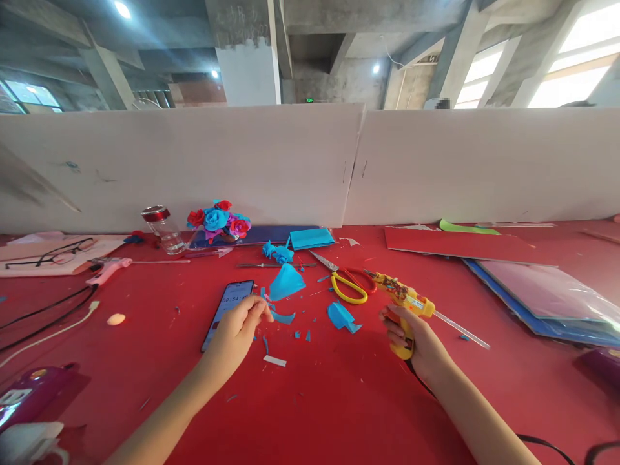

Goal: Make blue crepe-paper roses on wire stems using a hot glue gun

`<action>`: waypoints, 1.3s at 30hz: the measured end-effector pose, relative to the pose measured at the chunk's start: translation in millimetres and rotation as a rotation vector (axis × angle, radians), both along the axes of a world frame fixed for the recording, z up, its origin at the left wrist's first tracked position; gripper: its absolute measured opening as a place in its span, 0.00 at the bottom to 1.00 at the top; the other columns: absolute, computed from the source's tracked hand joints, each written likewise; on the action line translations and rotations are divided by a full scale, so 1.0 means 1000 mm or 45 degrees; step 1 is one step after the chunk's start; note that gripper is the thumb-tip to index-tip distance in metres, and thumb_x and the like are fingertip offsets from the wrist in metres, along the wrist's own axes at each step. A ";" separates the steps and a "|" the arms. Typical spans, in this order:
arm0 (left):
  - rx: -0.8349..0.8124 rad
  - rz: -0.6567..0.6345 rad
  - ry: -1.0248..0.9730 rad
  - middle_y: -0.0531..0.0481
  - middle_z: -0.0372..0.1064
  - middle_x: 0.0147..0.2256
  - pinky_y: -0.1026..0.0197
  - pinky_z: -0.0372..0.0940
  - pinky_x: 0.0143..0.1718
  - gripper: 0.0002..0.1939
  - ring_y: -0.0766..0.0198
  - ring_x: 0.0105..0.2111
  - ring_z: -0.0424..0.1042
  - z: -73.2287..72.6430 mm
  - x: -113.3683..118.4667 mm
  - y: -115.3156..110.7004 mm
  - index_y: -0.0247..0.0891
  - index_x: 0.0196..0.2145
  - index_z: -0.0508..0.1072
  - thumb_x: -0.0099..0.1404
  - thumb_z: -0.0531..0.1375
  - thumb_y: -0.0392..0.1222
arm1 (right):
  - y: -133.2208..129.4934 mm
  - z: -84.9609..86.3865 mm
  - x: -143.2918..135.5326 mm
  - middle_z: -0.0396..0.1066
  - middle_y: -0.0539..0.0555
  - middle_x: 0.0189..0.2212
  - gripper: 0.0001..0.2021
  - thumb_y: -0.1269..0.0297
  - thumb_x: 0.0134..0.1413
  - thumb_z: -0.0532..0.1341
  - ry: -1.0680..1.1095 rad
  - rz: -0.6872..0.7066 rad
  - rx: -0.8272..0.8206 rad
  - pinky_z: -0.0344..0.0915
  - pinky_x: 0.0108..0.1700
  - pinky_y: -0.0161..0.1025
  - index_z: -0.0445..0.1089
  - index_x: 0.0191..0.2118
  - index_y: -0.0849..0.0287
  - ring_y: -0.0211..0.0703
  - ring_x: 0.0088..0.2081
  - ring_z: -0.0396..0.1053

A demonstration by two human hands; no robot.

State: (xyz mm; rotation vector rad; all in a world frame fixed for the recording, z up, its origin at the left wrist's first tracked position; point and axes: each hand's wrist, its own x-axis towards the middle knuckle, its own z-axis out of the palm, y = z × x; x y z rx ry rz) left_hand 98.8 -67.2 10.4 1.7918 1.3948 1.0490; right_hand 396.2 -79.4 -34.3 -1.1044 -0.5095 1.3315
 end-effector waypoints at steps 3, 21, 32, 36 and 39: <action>-0.021 -0.025 -0.022 0.53 0.66 0.22 0.65 0.48 0.19 0.17 0.68 0.15 0.56 0.001 0.000 -0.001 0.39 0.24 0.66 0.65 0.47 0.48 | 0.000 0.001 -0.001 0.64 0.47 0.18 0.09 0.65 0.36 0.68 0.005 0.022 -0.009 0.49 0.09 0.21 0.67 0.23 0.61 0.22 0.12 0.47; 0.147 -0.128 -0.092 0.48 0.62 0.35 0.59 0.62 0.39 0.14 0.61 0.36 0.66 -0.006 0.003 0.004 0.38 0.26 0.68 0.66 0.48 0.41 | -0.001 0.006 -0.004 0.64 0.47 0.18 0.10 0.66 0.32 0.69 -0.002 0.013 -0.046 0.47 0.10 0.20 0.67 0.22 0.62 0.20 0.12 0.46; -0.235 -0.241 -0.444 0.49 0.61 0.39 0.62 0.57 0.44 0.15 0.59 0.45 0.61 -0.003 0.006 0.000 0.39 0.25 0.70 0.62 0.54 0.50 | -0.002 0.006 -0.003 0.62 0.48 0.19 0.10 0.65 0.33 0.68 -0.053 0.013 -0.037 0.44 0.11 0.23 0.67 0.23 0.61 0.21 0.13 0.45; -0.420 -0.306 -0.743 0.53 0.62 0.29 0.65 0.58 0.40 0.13 0.66 0.34 0.62 -0.004 0.008 -0.001 0.39 0.25 0.70 0.60 0.58 0.51 | -0.003 0.011 -0.005 0.54 0.45 0.16 0.08 0.63 0.38 0.66 -0.086 0.005 -0.007 0.43 0.12 0.26 0.68 0.24 0.62 0.24 0.14 0.44; -0.596 -0.341 -1.022 0.55 0.63 0.24 0.67 0.59 0.34 0.11 0.72 0.25 0.60 -0.005 0.010 -0.003 0.38 0.28 0.73 0.57 0.62 0.49 | -0.003 0.019 0.000 0.52 0.45 0.16 0.05 0.67 0.39 0.64 -0.141 -0.038 0.016 0.46 0.14 0.29 0.67 0.24 0.60 0.27 0.15 0.47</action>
